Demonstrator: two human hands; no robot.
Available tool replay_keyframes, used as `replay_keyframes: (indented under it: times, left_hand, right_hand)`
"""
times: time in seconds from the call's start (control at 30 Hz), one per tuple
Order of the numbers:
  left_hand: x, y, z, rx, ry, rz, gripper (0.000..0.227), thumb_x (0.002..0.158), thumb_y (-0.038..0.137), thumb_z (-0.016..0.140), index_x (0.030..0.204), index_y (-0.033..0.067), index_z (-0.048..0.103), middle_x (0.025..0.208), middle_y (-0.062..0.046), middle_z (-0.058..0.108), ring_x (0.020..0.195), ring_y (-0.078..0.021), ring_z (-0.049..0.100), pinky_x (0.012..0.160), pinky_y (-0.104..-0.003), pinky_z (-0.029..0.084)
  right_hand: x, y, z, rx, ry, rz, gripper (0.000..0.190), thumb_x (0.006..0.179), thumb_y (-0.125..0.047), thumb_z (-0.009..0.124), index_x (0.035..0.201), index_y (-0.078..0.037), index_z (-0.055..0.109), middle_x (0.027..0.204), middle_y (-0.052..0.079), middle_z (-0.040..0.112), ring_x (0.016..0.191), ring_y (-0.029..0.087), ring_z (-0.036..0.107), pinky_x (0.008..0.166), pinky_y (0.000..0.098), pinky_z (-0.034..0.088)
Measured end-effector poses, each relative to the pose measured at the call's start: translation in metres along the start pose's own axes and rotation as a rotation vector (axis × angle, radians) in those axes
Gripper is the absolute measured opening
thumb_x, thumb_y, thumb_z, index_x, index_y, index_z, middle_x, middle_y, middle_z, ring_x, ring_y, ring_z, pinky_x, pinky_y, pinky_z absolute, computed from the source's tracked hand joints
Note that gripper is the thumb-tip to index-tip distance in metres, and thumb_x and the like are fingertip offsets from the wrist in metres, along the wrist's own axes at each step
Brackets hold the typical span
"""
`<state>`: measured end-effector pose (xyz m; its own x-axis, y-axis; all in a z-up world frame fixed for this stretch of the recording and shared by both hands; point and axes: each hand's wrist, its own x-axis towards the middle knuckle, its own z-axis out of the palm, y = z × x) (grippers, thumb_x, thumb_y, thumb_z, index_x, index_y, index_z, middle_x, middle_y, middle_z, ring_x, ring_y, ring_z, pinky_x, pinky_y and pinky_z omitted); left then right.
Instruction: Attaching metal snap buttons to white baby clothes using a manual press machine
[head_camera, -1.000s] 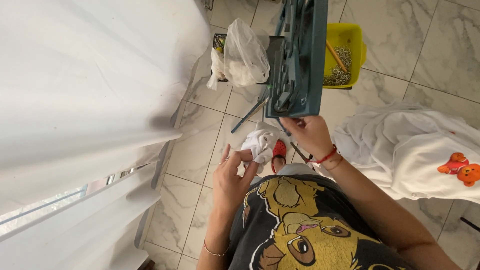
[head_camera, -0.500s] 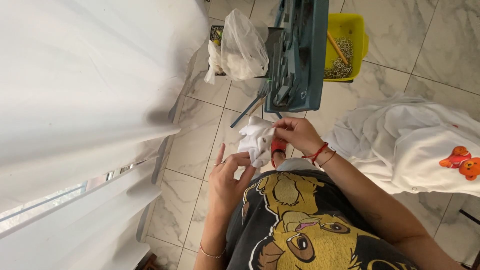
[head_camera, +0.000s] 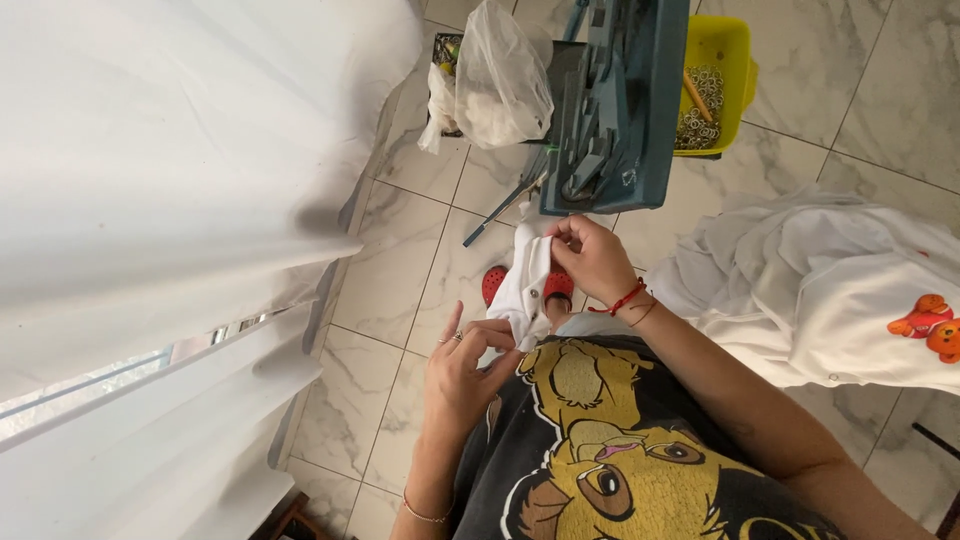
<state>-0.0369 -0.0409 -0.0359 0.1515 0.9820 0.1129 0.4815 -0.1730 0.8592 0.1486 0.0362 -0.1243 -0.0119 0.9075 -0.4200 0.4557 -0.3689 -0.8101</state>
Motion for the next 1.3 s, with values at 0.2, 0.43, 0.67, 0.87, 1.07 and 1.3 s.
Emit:
replay_keyframes:
  times: [0.2,0.43,0.67,0.87,1.07,1.3]
  left_hand:
    - [-0.007,-0.007,-0.004,0.083,0.027,0.027,0.013,0.067,0.009,0.070,0.069,0.0133,0.058,0.075,0.000,0.065,0.074,-0.0174,0.065,0.099,-0.041,0.027]
    - [-0.009,-0.007,-0.004,0.016,-0.024,0.027,0.014,0.066,0.013,0.071,0.067,0.0143,0.057,0.073,0.002,0.065,0.071,-0.0166,0.064,0.099,-0.041,0.027]
    - [-0.007,-0.002,-0.007,-0.025,-0.084,0.028,0.018,0.059,0.023,0.076,0.061,0.0155,0.059,0.069,0.004,0.064,0.073,-0.0142,0.064,0.098,-0.037,0.029]
    - [-0.012,-0.026,-0.010,-0.357,-0.006,-0.249,0.015,0.068,0.019,0.068,0.069,0.0091,0.057,0.074,-0.006,0.063,0.068,-0.0184,0.061,0.082,-0.037,0.041]
    - [0.018,-0.040,-0.012,0.155,0.379,-0.277,0.029,0.078,0.015,0.064,0.100,0.0059,0.047,0.093,-0.011,0.051,0.089,-0.0265,0.051,0.085,-0.041,0.038]
    - [0.045,-0.046,0.020,0.089,-0.239,0.017,0.025,0.079,0.033,0.059,0.081,0.0082,0.055,0.062,-0.007,0.052,0.070,-0.0286,0.058,0.093,-0.049,0.034]
  right_hand:
    - [-0.009,-0.017,-0.006,0.010,-0.052,-0.007,0.019,0.075,-0.010,0.056,0.091,-0.007,0.064,0.077,0.009,0.065,0.066,0.018,0.063,0.058,0.0283,0.051]
    - [-0.008,-0.004,0.006,0.286,-0.040,0.096,0.020,0.079,-0.011,0.053,0.095,-0.005,0.063,0.076,0.013,0.061,0.065,0.016,0.057,0.055,0.0283,0.052]
    - [-0.006,0.002,0.007,0.591,-0.071,0.145,0.017,0.084,-0.009,0.051,0.098,0.000,0.057,0.078,0.010,0.057,0.069,0.014,0.058,0.061,0.0290,0.054]
    - [-0.014,-0.014,-0.008,0.356,-0.212,-0.018,0.017,0.085,-0.009,0.049,0.098,-0.002,0.058,0.074,0.009,0.056,0.067,0.012,0.054,0.061,0.0267,0.051]
    - [-0.021,-0.055,-0.021,0.048,-0.523,-0.190,0.016,0.084,-0.013,0.051,0.091,-0.003,0.060,0.074,0.012,0.061,0.070,0.017,0.054,0.066,0.0322,0.048]
    - [-0.020,-0.076,-0.034,-0.051,-0.620,-0.253,0.014,0.084,-0.014,0.051,0.085,-0.004,0.061,0.070,0.008,0.058,0.069,0.015,0.051,0.064,0.0303,0.046]
